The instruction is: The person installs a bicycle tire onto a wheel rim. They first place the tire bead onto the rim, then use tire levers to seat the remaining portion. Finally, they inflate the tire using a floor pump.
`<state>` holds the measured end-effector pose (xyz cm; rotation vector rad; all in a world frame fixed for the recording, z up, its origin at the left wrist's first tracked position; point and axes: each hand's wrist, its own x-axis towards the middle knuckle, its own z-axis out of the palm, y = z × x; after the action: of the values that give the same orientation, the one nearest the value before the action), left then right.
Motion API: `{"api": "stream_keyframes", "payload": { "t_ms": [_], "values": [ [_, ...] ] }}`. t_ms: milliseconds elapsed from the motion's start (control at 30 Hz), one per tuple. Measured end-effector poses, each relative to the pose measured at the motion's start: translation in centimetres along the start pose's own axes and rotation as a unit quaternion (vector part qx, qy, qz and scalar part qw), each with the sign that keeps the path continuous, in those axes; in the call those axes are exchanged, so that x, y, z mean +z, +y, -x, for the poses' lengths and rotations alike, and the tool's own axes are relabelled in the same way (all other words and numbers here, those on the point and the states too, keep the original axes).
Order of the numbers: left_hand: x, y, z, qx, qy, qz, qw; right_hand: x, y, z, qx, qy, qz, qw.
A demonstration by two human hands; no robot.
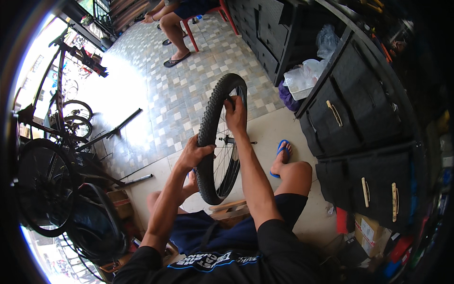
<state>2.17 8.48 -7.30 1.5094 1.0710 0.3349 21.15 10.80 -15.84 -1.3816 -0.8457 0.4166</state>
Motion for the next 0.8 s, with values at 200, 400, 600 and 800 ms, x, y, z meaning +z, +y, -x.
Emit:
{"api": "stream_keyframes", "payload": {
  "t_ms": [200, 400, 600, 800],
  "values": [
    [0.8, 0.0, 0.7, 0.003, -0.007, 0.008, 1.000, 0.5, 2.6, -2.2, 0.039, 0.017, -0.004, 0.999],
    [0.8, -0.7, 1.8, -0.013, 0.004, 0.039, 0.999, 2.5, 4.8, -3.6, 0.068, 0.021, 0.014, 0.997],
    [0.3, -1.0, 2.4, -0.006, -0.003, 0.062, 0.998, 4.8, 5.4, -4.0, 0.151, 0.005, -0.108, 0.983],
    [-0.1, -3.0, 4.2, 0.016, 0.011, 0.037, 0.999, 2.2, 2.5, -3.1, 0.167, -0.093, -0.268, 0.944]
  ]
}}
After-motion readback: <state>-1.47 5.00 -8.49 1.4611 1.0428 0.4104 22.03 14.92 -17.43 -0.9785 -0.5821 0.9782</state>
